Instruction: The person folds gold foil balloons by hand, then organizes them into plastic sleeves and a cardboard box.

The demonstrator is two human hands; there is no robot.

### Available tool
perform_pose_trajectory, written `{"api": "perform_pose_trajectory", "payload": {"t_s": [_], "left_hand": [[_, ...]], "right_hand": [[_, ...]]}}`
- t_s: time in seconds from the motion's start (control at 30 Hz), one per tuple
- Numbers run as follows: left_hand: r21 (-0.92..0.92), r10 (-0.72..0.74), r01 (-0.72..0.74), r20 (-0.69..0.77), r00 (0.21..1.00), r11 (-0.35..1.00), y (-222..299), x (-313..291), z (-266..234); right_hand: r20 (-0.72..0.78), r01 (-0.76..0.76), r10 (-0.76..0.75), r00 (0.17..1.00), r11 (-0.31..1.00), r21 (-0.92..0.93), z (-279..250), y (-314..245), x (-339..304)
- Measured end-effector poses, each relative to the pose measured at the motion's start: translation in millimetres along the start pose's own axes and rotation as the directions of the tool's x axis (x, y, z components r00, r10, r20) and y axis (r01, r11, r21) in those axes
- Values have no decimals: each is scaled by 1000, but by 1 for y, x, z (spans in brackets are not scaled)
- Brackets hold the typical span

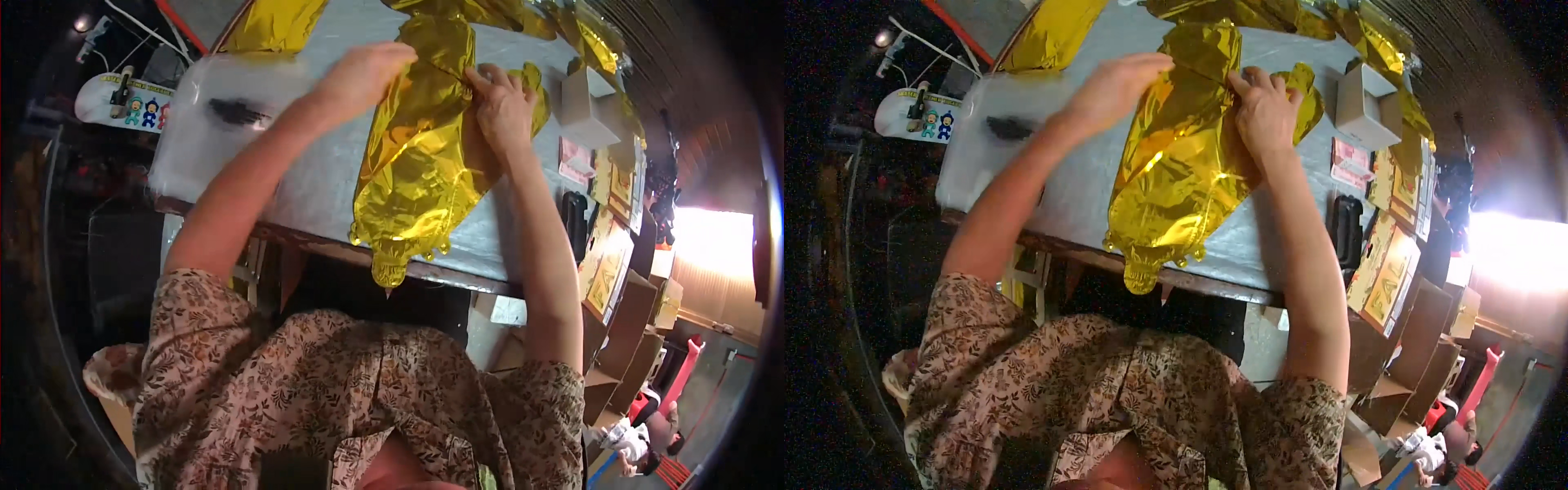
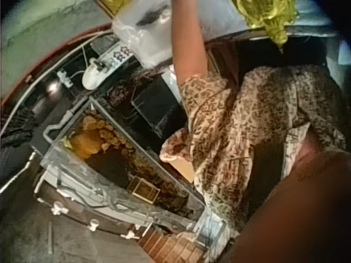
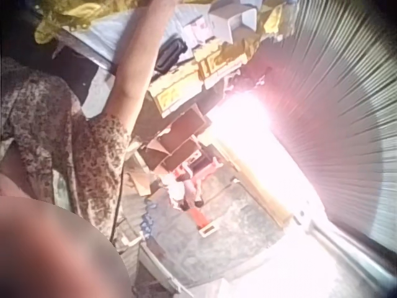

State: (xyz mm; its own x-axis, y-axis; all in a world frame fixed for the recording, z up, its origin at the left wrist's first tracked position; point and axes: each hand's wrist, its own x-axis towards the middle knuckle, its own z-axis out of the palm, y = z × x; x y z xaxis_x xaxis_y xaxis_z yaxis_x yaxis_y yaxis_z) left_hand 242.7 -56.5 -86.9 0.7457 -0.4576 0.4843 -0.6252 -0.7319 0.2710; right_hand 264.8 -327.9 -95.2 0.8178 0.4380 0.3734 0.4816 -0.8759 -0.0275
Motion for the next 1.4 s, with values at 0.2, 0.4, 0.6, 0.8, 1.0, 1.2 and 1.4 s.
{"api": "perform_pose_trajectory", "payload": {"t_s": [0.2, 0.4, 0.6, 0.8, 1.0, 1.2, 1.4], "left_hand": [[-234, -70, 81, 55, 996, 969, -14, -23, -5], [-83, 97, -93, 44, 994, 992, -9, -29, -7], [149, -31, -3, 225, 974, 989, 33, -62, -20], [132, 0, -46, 329, 944, 990, 62, -89, -30], [54, -4, -21, 432, 902, 998, 75, -96, -48], [-65, 91, -67, 503, 860, 996, 80, -96, -54], [-99, 112, -74, 467, 877, 992, 84, -94, -62]], "right_hand": [[-67, 28, -30, 997, 999, -31, 18, 15, 6], [-117, 38, -46, 992, 997, -71, 20, 17, 10], [-87, 85, -87, 992, 996, -30, 18, 17, 2], [-69, 35, -38, 997, 998, -54, 16, 13, 3], [-68, 8, -9, 998, 1000, -17, 15, 8, 4], [-80, 10, -13, 997, 999, -30, 13, 6, 3], [-88, 0, 2, 996, 1000, 14, 18, 9, 1]]}}
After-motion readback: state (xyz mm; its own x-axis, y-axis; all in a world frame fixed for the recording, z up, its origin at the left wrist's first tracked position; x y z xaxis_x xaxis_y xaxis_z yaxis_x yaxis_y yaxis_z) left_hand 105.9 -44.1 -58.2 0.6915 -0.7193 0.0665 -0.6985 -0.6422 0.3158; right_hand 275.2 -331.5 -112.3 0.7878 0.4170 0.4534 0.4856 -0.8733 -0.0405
